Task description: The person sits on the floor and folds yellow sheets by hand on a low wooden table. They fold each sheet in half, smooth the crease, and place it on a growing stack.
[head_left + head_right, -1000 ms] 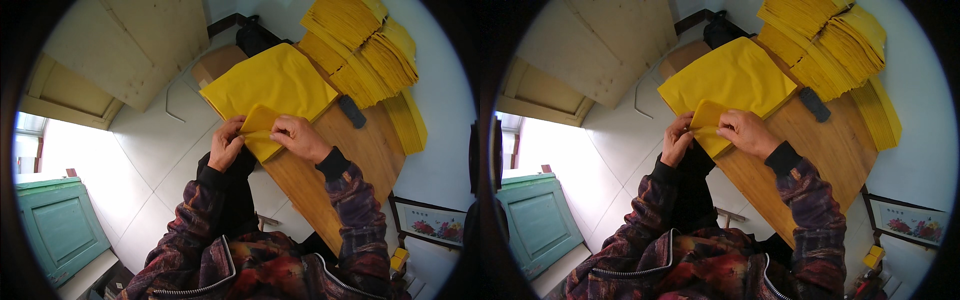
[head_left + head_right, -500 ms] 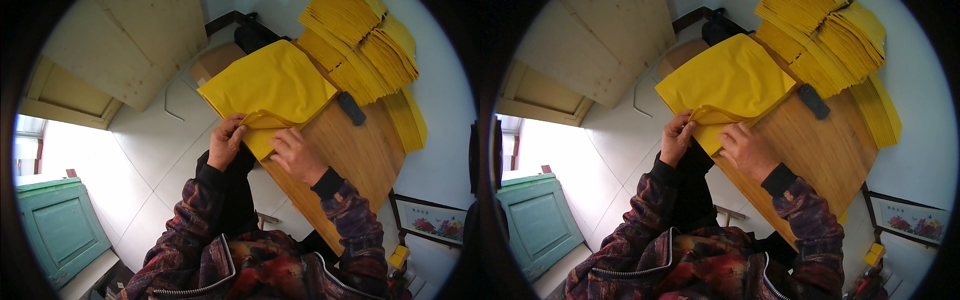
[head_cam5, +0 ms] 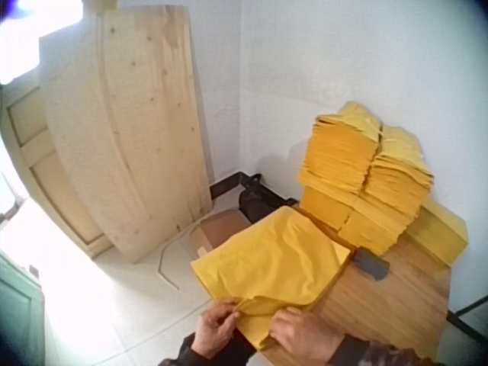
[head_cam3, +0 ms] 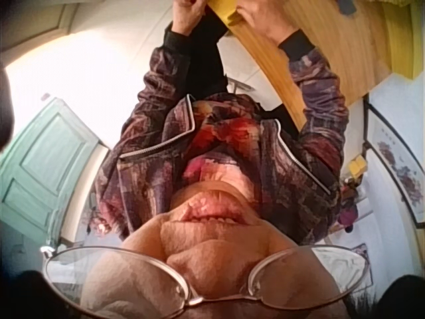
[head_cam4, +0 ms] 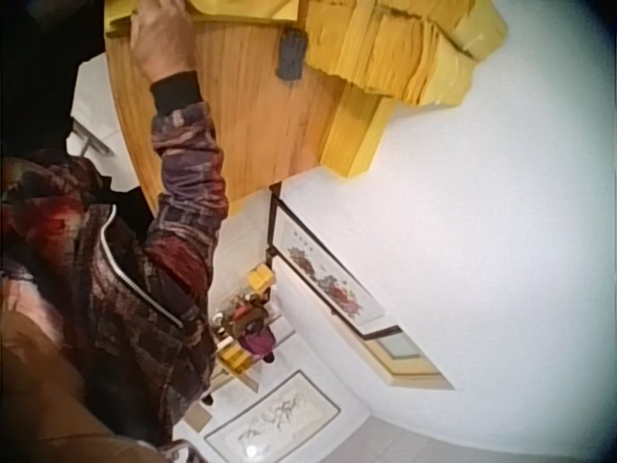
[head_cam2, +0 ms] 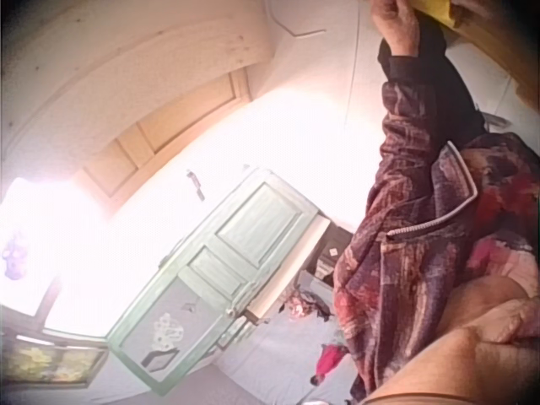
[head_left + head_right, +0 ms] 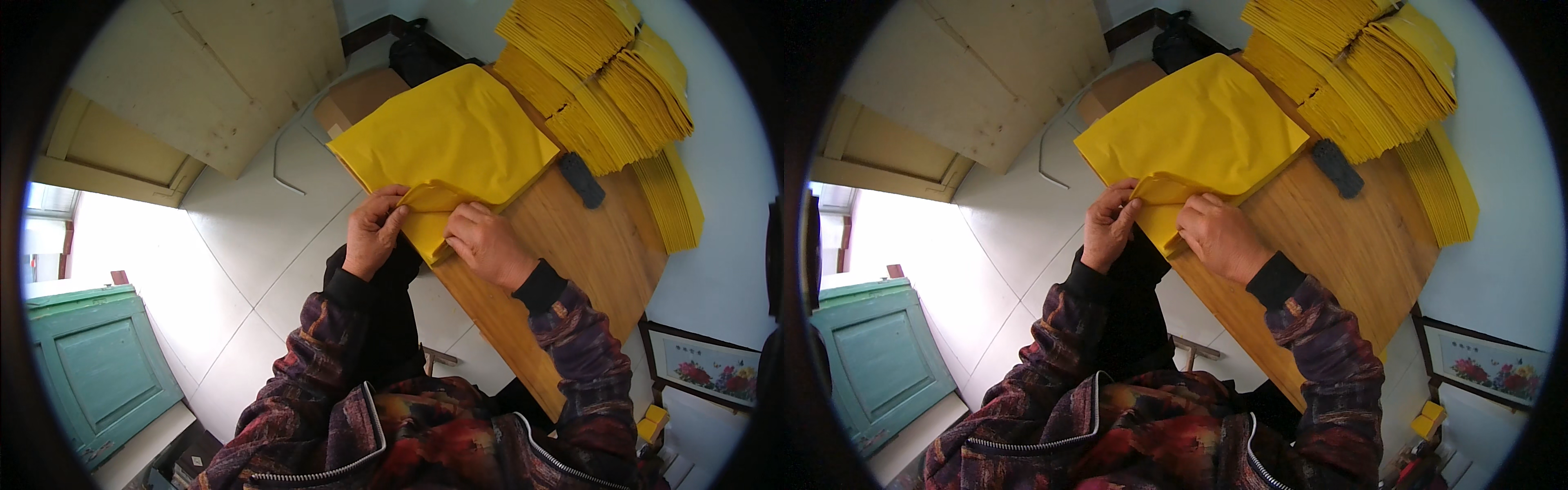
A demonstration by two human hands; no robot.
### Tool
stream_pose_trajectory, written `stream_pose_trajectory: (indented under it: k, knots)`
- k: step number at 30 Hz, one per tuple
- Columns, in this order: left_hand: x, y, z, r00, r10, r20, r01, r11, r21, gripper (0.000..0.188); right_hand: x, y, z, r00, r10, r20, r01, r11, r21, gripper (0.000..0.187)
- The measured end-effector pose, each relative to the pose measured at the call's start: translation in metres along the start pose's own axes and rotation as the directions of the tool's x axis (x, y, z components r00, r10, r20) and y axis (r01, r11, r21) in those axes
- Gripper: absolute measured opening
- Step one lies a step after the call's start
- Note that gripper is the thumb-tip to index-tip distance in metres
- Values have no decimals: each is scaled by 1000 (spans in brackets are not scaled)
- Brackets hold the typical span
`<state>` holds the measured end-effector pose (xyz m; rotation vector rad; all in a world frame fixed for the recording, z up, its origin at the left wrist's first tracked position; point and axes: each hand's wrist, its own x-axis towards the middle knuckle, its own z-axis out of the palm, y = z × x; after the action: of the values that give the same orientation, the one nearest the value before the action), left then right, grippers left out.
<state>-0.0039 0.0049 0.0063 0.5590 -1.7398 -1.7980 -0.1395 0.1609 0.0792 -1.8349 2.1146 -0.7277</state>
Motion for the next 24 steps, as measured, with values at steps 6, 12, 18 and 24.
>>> stream_pose_trajectory:
  k: [6, 12, 18, 24]
  knots:
    - [-1, 0, -1, 1000, 4, 6, -4, 1000, 30, 11, 8, -1, -6, 995, 69, 76, -79, 988, 130, 7]
    - [1, -5, -2, 999, 47, 9, -47, 997, 68, 11, -10, 9, -16, 965, 262, 11, -255, 927, 274, 10]
    - [2, -2, -2, 1000, -23, 17, 22, 999, 33, 11, -66, 74, -41, 578, 609, -543, -700, 712, 53, 14]
    - [-1, -5, -1, 992, -129, -5, 129, 992, 10, 12, -92, 140, -54, 510, 542, -668, -817, 548, -180, 18]
